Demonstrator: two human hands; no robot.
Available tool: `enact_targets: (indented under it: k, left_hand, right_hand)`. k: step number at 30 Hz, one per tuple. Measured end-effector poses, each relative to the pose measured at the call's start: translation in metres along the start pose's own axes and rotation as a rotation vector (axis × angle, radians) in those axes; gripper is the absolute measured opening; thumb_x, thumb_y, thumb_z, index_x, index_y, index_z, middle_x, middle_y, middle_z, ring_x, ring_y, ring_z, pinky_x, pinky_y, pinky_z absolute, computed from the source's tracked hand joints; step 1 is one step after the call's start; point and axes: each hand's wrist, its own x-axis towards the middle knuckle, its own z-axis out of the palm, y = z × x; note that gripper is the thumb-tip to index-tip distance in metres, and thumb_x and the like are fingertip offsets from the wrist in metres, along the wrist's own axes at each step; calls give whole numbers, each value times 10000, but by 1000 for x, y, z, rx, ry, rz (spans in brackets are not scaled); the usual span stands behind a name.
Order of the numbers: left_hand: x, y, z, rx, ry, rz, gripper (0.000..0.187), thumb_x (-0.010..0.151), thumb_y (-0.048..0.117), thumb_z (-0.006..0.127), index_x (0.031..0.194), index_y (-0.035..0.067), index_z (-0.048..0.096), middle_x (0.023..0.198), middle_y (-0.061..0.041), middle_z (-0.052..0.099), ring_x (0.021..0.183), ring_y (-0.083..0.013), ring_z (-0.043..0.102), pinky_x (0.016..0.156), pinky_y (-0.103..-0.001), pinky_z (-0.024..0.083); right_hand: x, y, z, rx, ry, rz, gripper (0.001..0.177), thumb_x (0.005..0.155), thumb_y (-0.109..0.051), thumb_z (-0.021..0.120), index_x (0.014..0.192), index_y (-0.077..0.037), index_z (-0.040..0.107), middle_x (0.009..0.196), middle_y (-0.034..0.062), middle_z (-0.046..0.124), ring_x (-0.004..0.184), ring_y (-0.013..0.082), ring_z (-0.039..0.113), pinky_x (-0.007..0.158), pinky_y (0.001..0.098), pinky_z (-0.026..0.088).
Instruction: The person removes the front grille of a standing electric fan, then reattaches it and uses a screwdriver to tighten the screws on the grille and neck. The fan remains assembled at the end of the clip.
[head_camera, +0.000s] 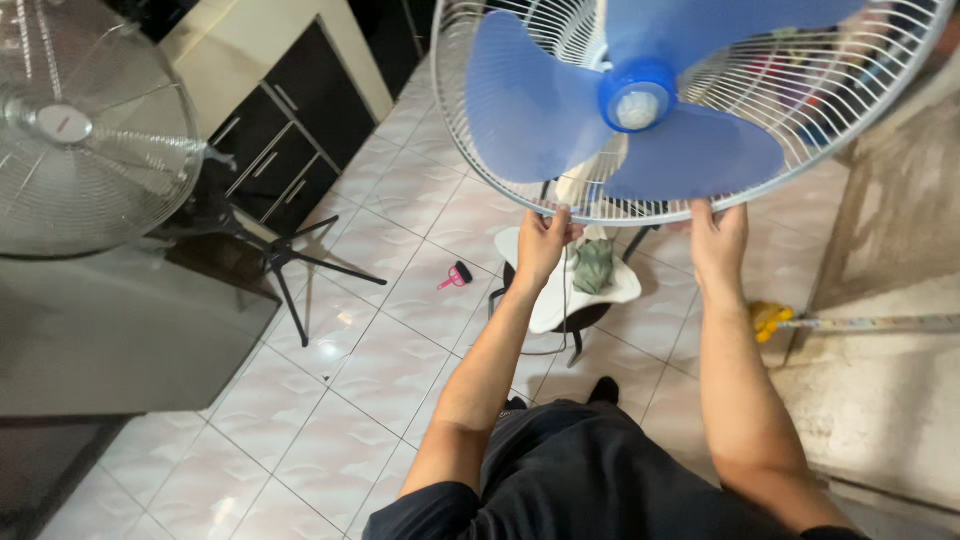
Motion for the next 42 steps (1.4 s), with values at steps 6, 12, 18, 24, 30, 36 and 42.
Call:
enact_targets:
  k: [6, 12, 18, 24, 30, 36, 42]
  left_hand:
    - [15, 70, -51, 266, 169, 393, 285, 1103, 175, 523, 1234, -48, 645, 1013, -132, 695, 853, -150, 678, 748, -297, 605]
    - [40, 209, -49, 492, 183, 842, 291, 1088, 130, 555, 1351, 27, 625, 1225, -105, 705, 1018, -129, 726, 790, -273, 630]
    - [41, 284, -28, 877, 185, 886, 135, 993, 117, 704, 1106, 51, 738, 962, -60, 717, 810, -130, 745, 705, -256, 634]
    - [39, 292, -21, 859, 247, 786, 104, 927, 119, 770, 931, 24, 730, 857, -37, 731, 731, -111, 741, 678, -264, 610]
    - [47, 275, -40, 731, 138, 763, 189, 949, 110, 770, 1125, 48, 738, 986, -51, 768, 890, -131, 742, 804, -270, 604]
    - [12, 170, -63, 538, 89, 604, 308, 998, 11, 619, 1302, 2, 663, 1123, -96, 754, 1044, -146, 717, 951, -299, 583]
    - [4, 123, -58, 417, 231, 403, 172, 977, 47, 678, 1125, -39, 696, 949, -68, 764, 823, -100, 718, 728, -256, 572]
  right_hand:
    - [-1, 21, -9, 170, -151, 69, 355, 1127, -24, 483, 1464, 19, 379, 1319, 189, 618, 1026, 257, 736, 802, 377, 669]
    - [-2, 14, -5, 63, -126, 62, 325, 1114, -14, 477, 1424, 36, 390, 1340, 198, 574, 1021, 272, 724, 783, 369, 623]
    - [-3, 5, 0, 35, -108, 68, 289, 1130, -48, 490, 1387, 53, 404, 1233, 215, 623, 878, 267, 733, 724, 352, 653]
    - [-5, 12, -2, 45, -111, 12, 272, 1126, -30, 490, 1365, 70, 405, 1214, 227, 621, 858, 275, 734, 727, 366, 657]
    - [-1, 22, -3, 146, -73, 75, 245, 1135, -39, 476, 1353, 51, 409, 1157, 206, 651, 844, 247, 739, 729, 361, 663]
    - [-3, 38, 6, 213, -150, 217, 337, 1082, -86, 569, 1373, 6, 425, 1170, 151, 655, 916, 257, 722, 781, 388, 635]
    - [-37, 54, 85, 575, -416, 626, 372, 964, -200, 666, 1293, -42, 594, 1225, 156, 683, 1112, 287, 695, 974, 392, 579]
